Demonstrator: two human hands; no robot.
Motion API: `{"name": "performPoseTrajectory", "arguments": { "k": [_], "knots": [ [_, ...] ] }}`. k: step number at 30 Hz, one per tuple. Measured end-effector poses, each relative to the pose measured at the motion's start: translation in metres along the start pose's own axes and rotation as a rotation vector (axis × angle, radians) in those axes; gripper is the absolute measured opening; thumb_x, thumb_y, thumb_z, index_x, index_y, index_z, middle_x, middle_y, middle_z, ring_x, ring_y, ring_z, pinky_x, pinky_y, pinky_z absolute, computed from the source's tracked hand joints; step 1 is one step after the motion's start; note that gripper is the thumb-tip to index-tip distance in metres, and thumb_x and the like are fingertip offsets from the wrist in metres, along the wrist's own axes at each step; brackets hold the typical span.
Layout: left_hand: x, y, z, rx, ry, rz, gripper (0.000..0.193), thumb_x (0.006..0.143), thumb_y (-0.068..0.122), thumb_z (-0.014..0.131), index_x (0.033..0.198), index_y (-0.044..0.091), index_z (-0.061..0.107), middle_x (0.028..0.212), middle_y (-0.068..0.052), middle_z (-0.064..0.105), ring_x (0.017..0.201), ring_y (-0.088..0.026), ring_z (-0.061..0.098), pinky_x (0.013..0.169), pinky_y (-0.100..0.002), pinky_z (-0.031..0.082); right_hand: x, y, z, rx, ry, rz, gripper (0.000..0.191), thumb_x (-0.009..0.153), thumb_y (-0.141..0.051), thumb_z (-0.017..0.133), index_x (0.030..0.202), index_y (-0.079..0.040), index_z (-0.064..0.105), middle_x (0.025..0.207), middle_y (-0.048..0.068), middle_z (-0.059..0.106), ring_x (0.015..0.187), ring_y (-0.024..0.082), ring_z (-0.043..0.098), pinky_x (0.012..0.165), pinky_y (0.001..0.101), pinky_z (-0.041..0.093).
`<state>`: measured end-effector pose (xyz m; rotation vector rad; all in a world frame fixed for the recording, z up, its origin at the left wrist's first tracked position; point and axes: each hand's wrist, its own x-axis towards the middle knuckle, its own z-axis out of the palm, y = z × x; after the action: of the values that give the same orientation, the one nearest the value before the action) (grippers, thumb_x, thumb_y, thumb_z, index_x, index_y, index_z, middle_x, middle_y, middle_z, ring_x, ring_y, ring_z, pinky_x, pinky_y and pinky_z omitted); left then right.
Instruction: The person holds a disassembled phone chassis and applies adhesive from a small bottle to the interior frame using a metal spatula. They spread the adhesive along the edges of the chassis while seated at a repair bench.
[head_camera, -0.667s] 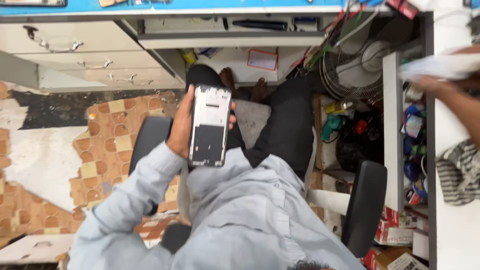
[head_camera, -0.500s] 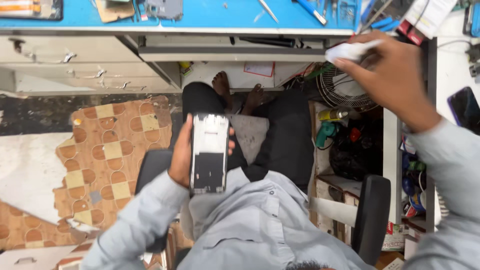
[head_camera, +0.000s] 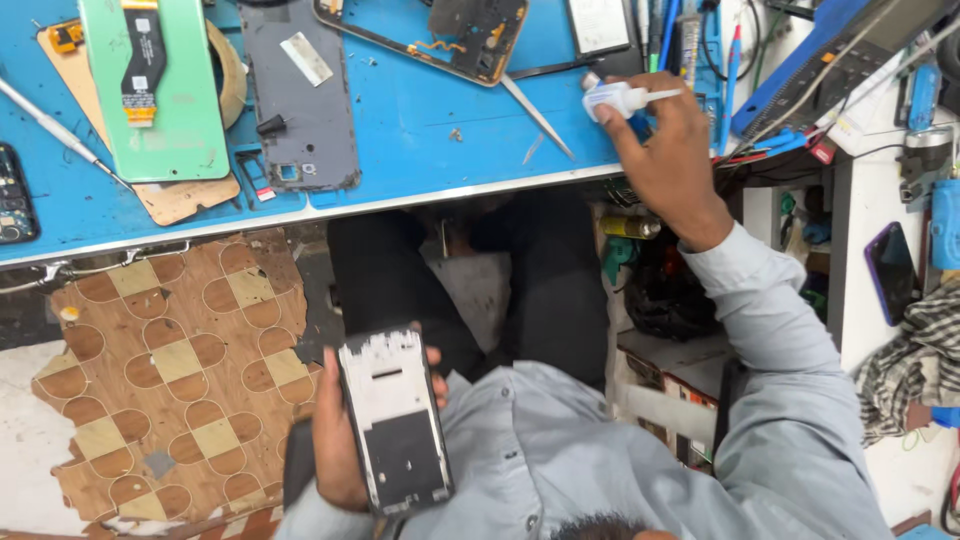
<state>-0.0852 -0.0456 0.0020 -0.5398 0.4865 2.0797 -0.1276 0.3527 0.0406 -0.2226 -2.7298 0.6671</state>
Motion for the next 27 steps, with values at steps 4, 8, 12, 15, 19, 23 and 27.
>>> {"name": "performPoseTrajectory", "arguments": {
  "k": [4,8,12,15,19,23,27],
  "knots": [
    [0.039,0.036,0.025,0.102,-0.072,-0.036,0.085,0.104,0.066,0.021,0.143,-0.003,0.051,0.12,-0.022,0.067,0.093,-0.03,0.07,0.078,-0.04,0.061,0.013,0.001,0.002,-0.002,-0.013,0.018,0.028,0.1,-0.016,0.083,0.114,0.001,0.066,0.109,0.018,0.071,0.097,0.03,0.072,0.082,0.0393,0.055],
    [0.076,0.043,0.046,0.184,-0.085,-0.051,0.086,0.104,0.067,0.024,0.137,-0.006,0.056,0.121,-0.021,0.068,0.095,-0.03,0.071,0.081,-0.04,0.061,0.019,-0.001,-0.002,0.218,-0.092,0.088,0.032,0.097,-0.018,0.082,0.117,0.001,0.065,0.106,0.014,0.075,0.096,0.024,0.075,0.083,0.0355,0.057],
    [0.094,0.04,0.052,0.238,-0.065,-0.093,0.084,0.103,0.068,0.028,0.137,-0.003,0.056,0.123,-0.021,0.068,0.093,-0.029,0.072,0.082,-0.039,0.062,0.017,-0.001,-0.006,0.374,-0.149,0.163,0.037,0.095,-0.02,0.081,0.12,0.001,0.062,0.105,0.012,0.075,0.098,0.019,0.074,0.084,0.0304,0.059],
    [0.098,0.035,0.056,0.238,-0.19,-0.183,0.09,0.106,0.072,0.029,0.138,-0.007,0.058,0.116,-0.024,0.069,0.094,-0.028,0.074,0.078,-0.038,0.062,0.017,0.006,-0.015,0.582,-0.107,0.214,0.035,0.101,-0.019,0.078,0.123,-0.001,0.059,0.114,0.01,0.074,0.106,0.016,0.072,0.089,0.0276,0.056],
    [0.112,0.027,0.07,0.26,-0.139,-0.229,0.085,0.103,0.07,0.03,0.137,-0.003,0.057,0.122,-0.02,0.069,0.093,-0.028,0.073,0.08,-0.039,0.063,0.018,0.02,-0.027,0.654,0.008,0.188,0.025,0.112,-0.014,0.074,0.124,0.0,0.058,0.116,0.008,0.072,0.11,0.015,0.07,0.099,0.0271,0.056],
    [0.137,0.023,0.09,0.215,-0.203,-0.292,0.083,0.103,0.068,0.028,0.139,-0.001,0.056,0.124,-0.02,0.069,0.097,-0.029,0.073,0.085,-0.039,0.063,0.019,0.025,-0.023,0.623,0.008,0.138,0.024,0.115,-0.01,0.074,0.124,0.002,0.055,0.115,0.009,0.07,0.109,0.015,0.07,0.098,0.0269,0.056],
    [0.15,0.018,0.109,0.209,-0.289,-0.274,0.085,0.109,0.067,0.027,0.145,-0.005,0.052,0.125,-0.021,0.068,0.097,-0.03,0.072,0.084,-0.041,0.062,0.016,0.032,-0.015,0.616,0.016,0.143,0.027,0.115,-0.01,0.075,0.126,0.002,0.054,0.119,0.01,0.069,0.113,0.017,0.071,0.102,0.0281,0.057]
  ]
}}
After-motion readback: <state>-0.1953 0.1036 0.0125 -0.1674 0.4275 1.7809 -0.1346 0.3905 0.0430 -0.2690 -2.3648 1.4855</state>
